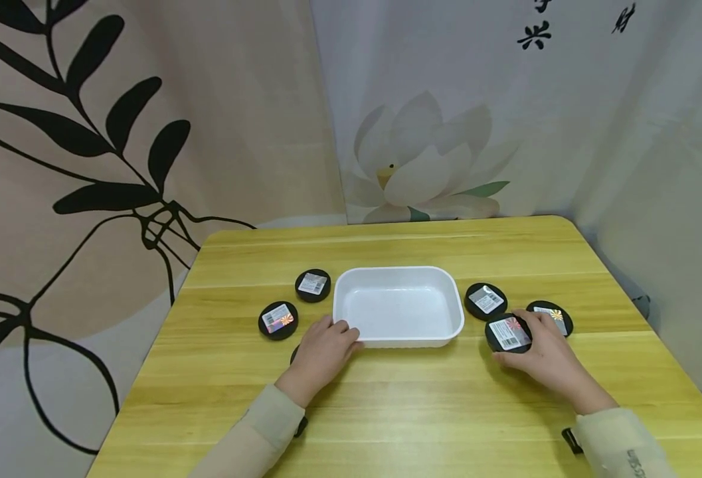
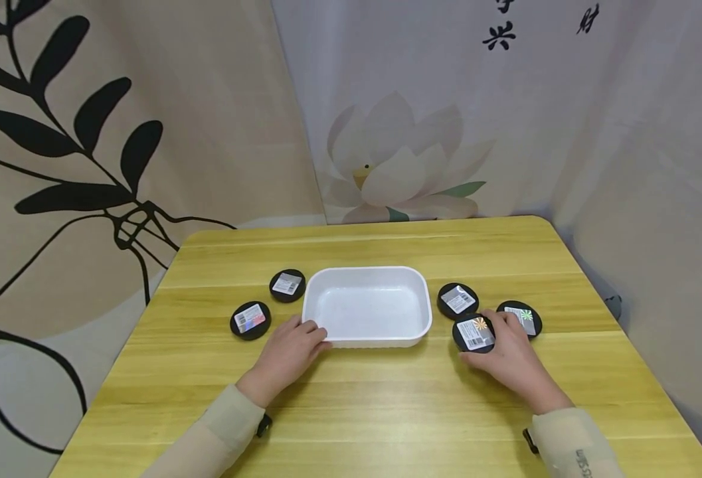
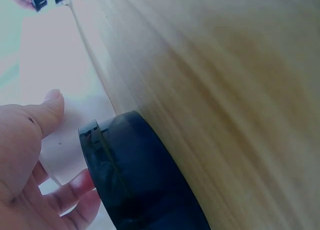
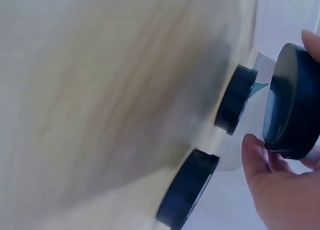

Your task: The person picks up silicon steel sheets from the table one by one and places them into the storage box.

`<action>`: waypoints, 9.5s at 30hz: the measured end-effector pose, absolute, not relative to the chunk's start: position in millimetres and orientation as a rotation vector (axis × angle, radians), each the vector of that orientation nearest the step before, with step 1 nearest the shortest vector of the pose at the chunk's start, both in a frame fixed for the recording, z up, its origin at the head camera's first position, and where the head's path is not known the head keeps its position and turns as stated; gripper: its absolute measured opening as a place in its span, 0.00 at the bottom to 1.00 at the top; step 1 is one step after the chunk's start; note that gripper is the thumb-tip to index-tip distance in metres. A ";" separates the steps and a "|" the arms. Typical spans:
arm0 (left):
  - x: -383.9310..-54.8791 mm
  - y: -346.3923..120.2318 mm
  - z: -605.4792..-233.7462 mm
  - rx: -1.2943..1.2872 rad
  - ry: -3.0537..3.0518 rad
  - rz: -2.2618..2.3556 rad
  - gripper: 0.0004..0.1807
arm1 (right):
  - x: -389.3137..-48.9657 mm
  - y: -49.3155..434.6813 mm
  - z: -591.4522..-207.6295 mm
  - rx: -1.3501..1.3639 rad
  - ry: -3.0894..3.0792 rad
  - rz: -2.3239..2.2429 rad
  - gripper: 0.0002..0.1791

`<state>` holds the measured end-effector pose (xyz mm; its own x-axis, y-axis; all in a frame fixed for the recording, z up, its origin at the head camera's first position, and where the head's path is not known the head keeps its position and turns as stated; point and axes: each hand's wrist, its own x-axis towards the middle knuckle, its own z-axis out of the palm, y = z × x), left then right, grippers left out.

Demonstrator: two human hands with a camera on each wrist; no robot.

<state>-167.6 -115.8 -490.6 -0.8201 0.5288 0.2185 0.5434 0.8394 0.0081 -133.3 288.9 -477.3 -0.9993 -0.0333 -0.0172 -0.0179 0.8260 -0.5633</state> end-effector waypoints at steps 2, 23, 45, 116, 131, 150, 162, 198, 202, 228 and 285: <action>-167.2 -116.1 -490.7 -0.829 -2.807 -0.104 0.12 | -134.7 286.8 -473.7 -0.036 2.970 -0.919 0.56; -163.8 -115.8 -488.2 -0.839 -2.771 -0.077 0.12 | -157.7 255.3 -441.7 -0.112 2.940 -0.967 0.58; -166.1 -116.1 -490.1 -0.838 -2.775 -0.070 0.14 | -177.4 224.1 -435.0 -0.218 2.888 -1.026 0.55; -168.1 -123.4 -489.8 -0.946 -2.787 -0.011 0.10 | -218.9 149.9 -429.9 -0.558 2.819 -0.925 0.52; -166.9 -127.7 -487.4 -0.932 -2.805 -0.032 0.09 | -239.7 140.5 -427.7 -0.588 2.796 -0.869 0.53; -170.8 -125.7 -491.8 -0.955 -2.774 0.025 0.10 | -257.6 134.1 -425.1 -0.579 2.723 -0.823 0.53; -170.4 -122.9 -496.1 -0.958 -2.782 0.007 0.10 | -268.7 128.7 -428.9 -0.633 2.708 -0.856 0.51; -170.2 -123.4 -492.3 -0.948 -2.804 0.045 0.11 | -291.6 98.8 -438.2 -0.791 2.643 -0.782 0.52; -169.7 -123.8 -493.0 -0.949 -2.792 0.035 0.11 | -292.9 95.1 -438.7 -0.788 2.640 -0.744 0.52; -170.7 -121.0 -494.9 -0.952 -2.786 0.053 0.12 | -288.1 82.0 -459.2 -0.855 2.611 -0.665 0.49; -170.1 -123.8 -491.7 -0.961 -2.795 0.069 0.13 | -284.3 85.5 -463.9 -0.935 2.611 -0.589 0.44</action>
<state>-170.1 -123.8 -491.7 -0.7735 0.6137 0.1585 0.6051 0.7894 -0.1036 -284.3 85.5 -463.9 -0.7410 -0.6559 -0.1442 -0.5305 0.7033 -0.4731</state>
